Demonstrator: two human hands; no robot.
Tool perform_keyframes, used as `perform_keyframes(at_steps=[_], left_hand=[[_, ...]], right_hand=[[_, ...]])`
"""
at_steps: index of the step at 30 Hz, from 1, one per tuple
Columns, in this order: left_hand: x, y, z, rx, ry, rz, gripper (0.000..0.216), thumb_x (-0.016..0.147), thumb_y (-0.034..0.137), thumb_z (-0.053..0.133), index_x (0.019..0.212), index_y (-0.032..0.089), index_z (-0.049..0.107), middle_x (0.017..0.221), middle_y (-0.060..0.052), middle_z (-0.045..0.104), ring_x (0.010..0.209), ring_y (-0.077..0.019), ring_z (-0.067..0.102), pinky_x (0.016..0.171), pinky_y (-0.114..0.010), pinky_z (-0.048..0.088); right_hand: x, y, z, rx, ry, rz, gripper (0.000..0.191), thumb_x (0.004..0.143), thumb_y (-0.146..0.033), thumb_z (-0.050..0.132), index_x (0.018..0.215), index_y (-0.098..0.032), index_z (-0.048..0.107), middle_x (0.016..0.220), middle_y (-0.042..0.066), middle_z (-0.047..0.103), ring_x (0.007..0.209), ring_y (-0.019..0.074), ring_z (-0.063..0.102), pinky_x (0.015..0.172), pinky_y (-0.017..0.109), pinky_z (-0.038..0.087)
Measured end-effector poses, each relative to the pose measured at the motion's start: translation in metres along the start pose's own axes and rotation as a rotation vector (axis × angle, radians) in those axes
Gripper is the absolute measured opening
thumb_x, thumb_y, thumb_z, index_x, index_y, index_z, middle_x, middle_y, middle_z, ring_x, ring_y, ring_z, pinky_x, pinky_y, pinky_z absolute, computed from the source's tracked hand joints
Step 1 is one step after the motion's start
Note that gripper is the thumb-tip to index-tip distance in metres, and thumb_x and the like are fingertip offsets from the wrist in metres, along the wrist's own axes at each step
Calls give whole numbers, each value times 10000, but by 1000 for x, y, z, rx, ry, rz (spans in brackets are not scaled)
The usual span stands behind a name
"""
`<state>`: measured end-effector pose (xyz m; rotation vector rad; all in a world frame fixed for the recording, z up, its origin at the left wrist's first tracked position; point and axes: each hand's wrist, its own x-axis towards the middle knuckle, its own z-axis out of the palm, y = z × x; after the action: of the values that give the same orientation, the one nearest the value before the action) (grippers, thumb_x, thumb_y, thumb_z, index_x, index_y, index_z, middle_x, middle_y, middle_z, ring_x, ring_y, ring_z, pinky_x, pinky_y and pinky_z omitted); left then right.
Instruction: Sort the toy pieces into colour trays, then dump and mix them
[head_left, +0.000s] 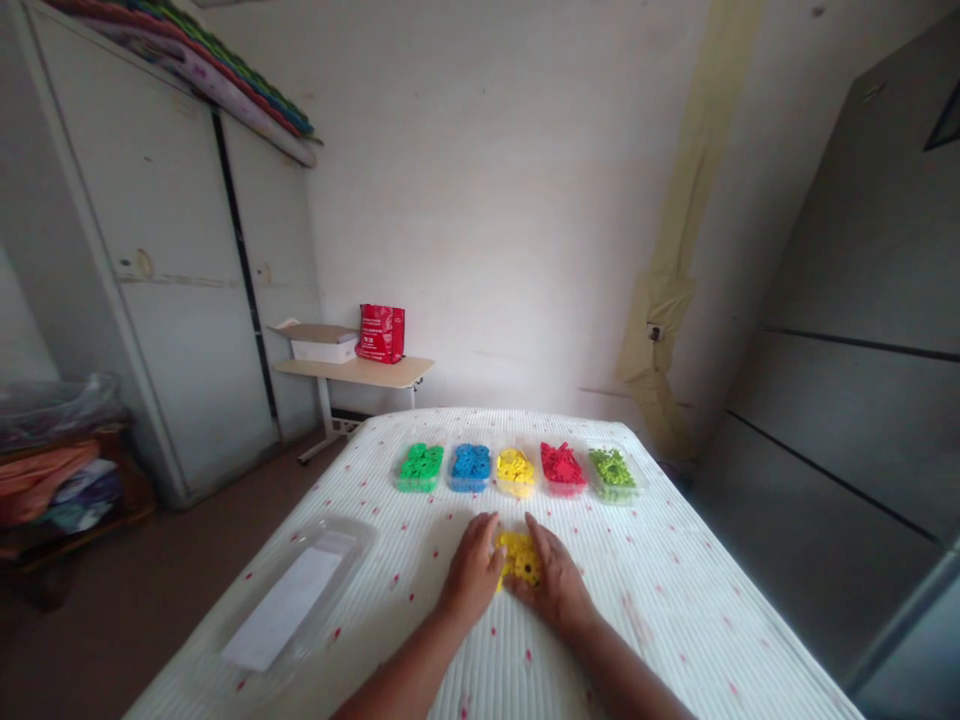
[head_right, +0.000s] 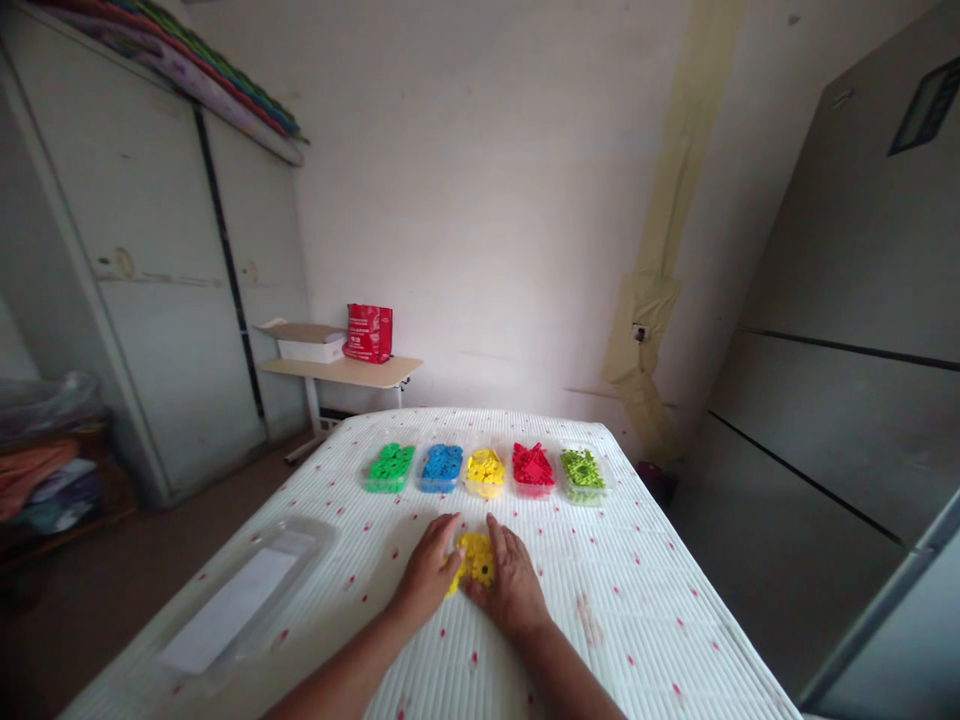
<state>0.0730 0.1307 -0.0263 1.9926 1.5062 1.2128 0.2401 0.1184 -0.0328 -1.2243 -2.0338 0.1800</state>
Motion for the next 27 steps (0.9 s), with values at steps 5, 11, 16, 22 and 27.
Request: perform_keyframes(at_steps=[5,11,16,22,27], left_hand=[[0,-18,-19,-49,190,-118,415,780,84,316,1142,147,509,1077,-106,603,1006,-158,576,875,-325,462],[-19,-14,-36,-8,160,-53,336,712,164,497,1041,164,563,962,-66,608,901,-183,579,810,-337,479],[-26,2,-38,70,76,33,259,730,179,506,965,171,613,925,-66,610,916,-192,557,842,-339,441],[-14,32,-33,187,60,72,319,751,294,554,1058,236,620,1008,-72,594,970,-244,501,841,-399,371],[-12,45,-23,410,18,84,333,724,373,613,1046,285,628,1110,-61,571,1042,-263,457,847,-419,308]], right_hand=[[17,-14,6,348,91,246,603,718,-325,557,1276,-137,428,1268,136,527,1134,232,520,937,356,437],[16,-7,-23,362,197,417,358,795,-461,424,872,-158,600,821,84,673,782,210,619,699,291,482],[9,-1,-35,308,157,406,290,767,-425,454,695,-181,593,628,18,616,626,175,564,591,256,426],[12,-7,-31,245,121,401,267,757,-406,460,665,-193,594,590,4,609,569,159,538,543,244,388],[12,-8,-34,218,103,402,277,773,-397,433,681,-188,588,622,16,623,601,165,556,569,247,396]])
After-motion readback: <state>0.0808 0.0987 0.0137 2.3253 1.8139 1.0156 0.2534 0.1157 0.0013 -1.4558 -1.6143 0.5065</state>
